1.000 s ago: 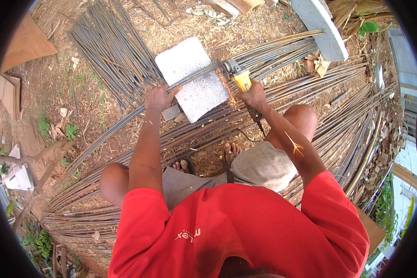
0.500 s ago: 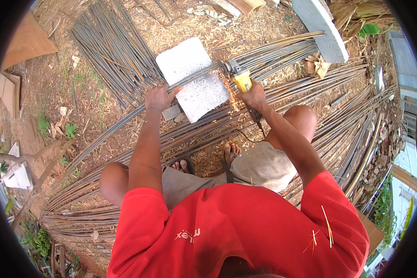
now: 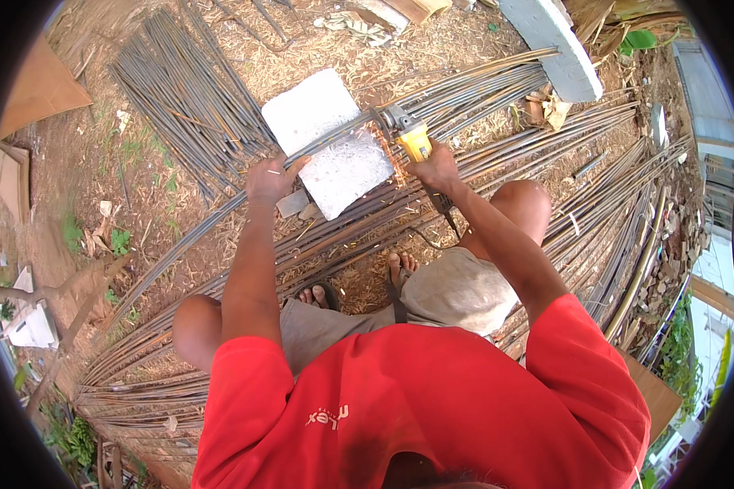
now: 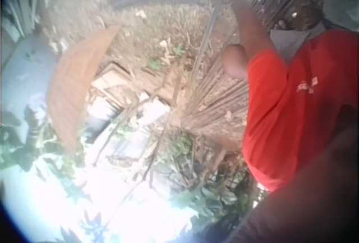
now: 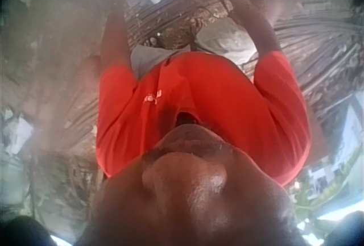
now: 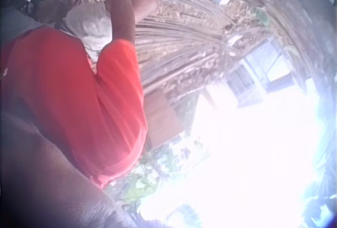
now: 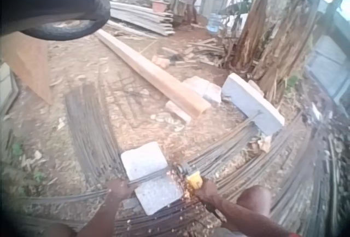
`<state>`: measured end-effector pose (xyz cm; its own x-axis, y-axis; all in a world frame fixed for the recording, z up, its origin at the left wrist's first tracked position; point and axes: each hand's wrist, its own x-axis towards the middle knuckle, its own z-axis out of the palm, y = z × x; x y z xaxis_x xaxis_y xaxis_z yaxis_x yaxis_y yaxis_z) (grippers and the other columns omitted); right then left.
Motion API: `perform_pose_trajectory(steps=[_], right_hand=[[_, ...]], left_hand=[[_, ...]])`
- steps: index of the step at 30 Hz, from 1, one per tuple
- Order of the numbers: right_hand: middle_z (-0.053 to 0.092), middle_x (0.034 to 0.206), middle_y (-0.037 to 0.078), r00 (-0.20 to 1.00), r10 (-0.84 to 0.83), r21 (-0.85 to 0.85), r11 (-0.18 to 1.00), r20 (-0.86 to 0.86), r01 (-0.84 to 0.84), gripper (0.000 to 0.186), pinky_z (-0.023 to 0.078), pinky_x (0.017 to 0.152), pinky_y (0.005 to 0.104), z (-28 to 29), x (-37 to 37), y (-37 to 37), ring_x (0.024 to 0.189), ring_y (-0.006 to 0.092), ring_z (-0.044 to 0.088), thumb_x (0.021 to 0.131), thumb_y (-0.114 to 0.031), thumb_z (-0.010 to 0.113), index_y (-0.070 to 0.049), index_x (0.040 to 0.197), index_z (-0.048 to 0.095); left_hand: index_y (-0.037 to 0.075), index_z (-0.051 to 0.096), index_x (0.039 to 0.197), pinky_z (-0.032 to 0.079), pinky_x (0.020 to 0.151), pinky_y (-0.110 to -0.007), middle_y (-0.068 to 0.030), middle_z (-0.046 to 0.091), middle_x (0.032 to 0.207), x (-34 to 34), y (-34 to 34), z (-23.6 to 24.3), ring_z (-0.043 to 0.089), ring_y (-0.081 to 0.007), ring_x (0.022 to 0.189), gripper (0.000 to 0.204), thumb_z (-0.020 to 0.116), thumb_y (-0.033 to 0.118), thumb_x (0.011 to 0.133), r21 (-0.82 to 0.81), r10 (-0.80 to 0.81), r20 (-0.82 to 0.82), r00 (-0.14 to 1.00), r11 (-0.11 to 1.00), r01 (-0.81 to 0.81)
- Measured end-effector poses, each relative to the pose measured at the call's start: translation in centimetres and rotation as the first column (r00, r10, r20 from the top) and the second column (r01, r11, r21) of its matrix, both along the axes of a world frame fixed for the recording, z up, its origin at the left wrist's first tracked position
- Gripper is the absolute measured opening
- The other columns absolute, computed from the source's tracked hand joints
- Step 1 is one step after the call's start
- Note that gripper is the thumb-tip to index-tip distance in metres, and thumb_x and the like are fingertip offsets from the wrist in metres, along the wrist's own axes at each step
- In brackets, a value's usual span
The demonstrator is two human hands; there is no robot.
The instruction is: The person uses an angle grinder to cut multiple metal rods placed on concrete blocks. They repeatedly position each rod, cut it, and set the cut piece aside while sparks fly from the cutting point.
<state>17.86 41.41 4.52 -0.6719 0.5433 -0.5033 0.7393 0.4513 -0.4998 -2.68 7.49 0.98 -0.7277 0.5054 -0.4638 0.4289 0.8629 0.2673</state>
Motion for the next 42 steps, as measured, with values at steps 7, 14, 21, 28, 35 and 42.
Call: perform_pose_trajectory(steps=[7, 14, 21, 28, 35, 42], right_hand=[[0.08, 0.11, 0.022, 0.998, 0.012, 0.018, 1.0, 0.057, -0.013, 0.075, 0.064, 0.093, 0.0451, -0.4, 0.1, 0.2, 0.099, 0.0331, 0.079, 0.074, -0.034, 0.085, 0.002, 0.138, 0.069], [0.08, 0.113, 0.024, 0.996, 0.008, -0.007, 1.0, 0.089, -0.007, 0.082, 0.064, 0.097, 0.0431, -1.2, 0.0, 0.5, 0.104, 0.035, 0.078, 0.074, -0.035, 0.086, 0.005, 0.143, 0.065], [0.079, 0.115, 0.022, 0.998, 0.066, 0.011, 0.998, 0.012, -0.067, 0.088, 0.064, 0.097, 0.0433, -0.7, -0.1, 0.3, 0.104, 0.0337, 0.078, 0.074, -0.035, 0.087, 0.003, 0.15, 0.061], [0.079, 0.115, 0.022, 0.995, 0.029, 0.014, 0.999, 0.092, -0.03, 0.086, 0.063, 0.096, 0.0445, 0.1, -0.2, 0.1, 0.105, 0.0326, 0.078, 0.074, -0.037, 0.088, 0.002, 0.147, 0.064], [0.079, 0.113, 0.022, 0.997, 0.019, 0.017, 1.0, 0.075, -0.02, 0.086, 0.065, 0.092, 0.0441, 0.5, -0.3, -0.2, 0.102, 0.0323, 0.078, 0.075, -0.034, 0.086, 0.004, 0.149, 0.062], [0.077, 0.11, 0.022, 0.995, 0.03, 0.01, 0.999, 0.091, -0.031, 0.087, 0.064, 0.092, 0.0432, 1.0, -0.6, -0.2, 0.098, 0.0321, 0.076, 0.077, -0.034, 0.084, 0.006, 0.15, 0.059]], left_hand=[[0.007, 0.078, 0.129, 0.062, 0.084, -0.053, -0.021, 0.078, 0.087, -0.1, 0.2, -0.6, 0.079, -0.0355, 0.09, 0.102, 0.035, 0.094, 0.099, -0.05, -0.031, -0.039, 0.999, 0.998, 0.029], [0.006, 0.079, 0.127, 0.062, 0.083, -0.054, -0.0226, 0.078, 0.088, -0.2, 0.1, -0.4, 0.079, -0.0371, 0.09, 0.1, 0.038, 0.093, 0.1, -0.051, -0.02, -0.01, 1.0, 0.999, 0.019], [0.005, 0.08, 0.125, 0.062, 0.083, -0.055, -0.0216, 0.078, 0.086, -0.1, -0.1, -0.6, 0.079, -0.0375, 0.088, 0.101, 0.039, 0.093, 0.099, -0.015, -0.015, -0.027, 1.0, 1.0, 0.015], [0.005, 0.079, 0.127, 0.061, 0.085, -0.055, -0.023, 0.079, 0.089, -0.2, 0.0, -1.1, 0.079, -0.0389, 0.09, 0.102, 0.037, 0.094, 0.099, -0.041, -0.019, -0.034, 0.999, 0.999, 0.018], [0.006, 0.078, 0.128, 0.063, 0.084, -0.052, -0.0216, 0.08, 0.091, 0.0, 0.1, -0.7, 0.08, -0.036, 0.091, 0.101, 0.034, 0.093, 0.101, -0.051, -0.042, -0.044, 0.998, 0.998, 0.04], [0.005, 0.079, 0.123, 0.062, 0.083, -0.052, -0.0213, 0.078, 0.087, 0.0, 0.2, -0.6, 0.078, -0.0359, 0.087, 0.102, 0.033, 0.094, 0.1, -0.071, -0.04, -0.069, 0.997, 0.997, 0.035]])
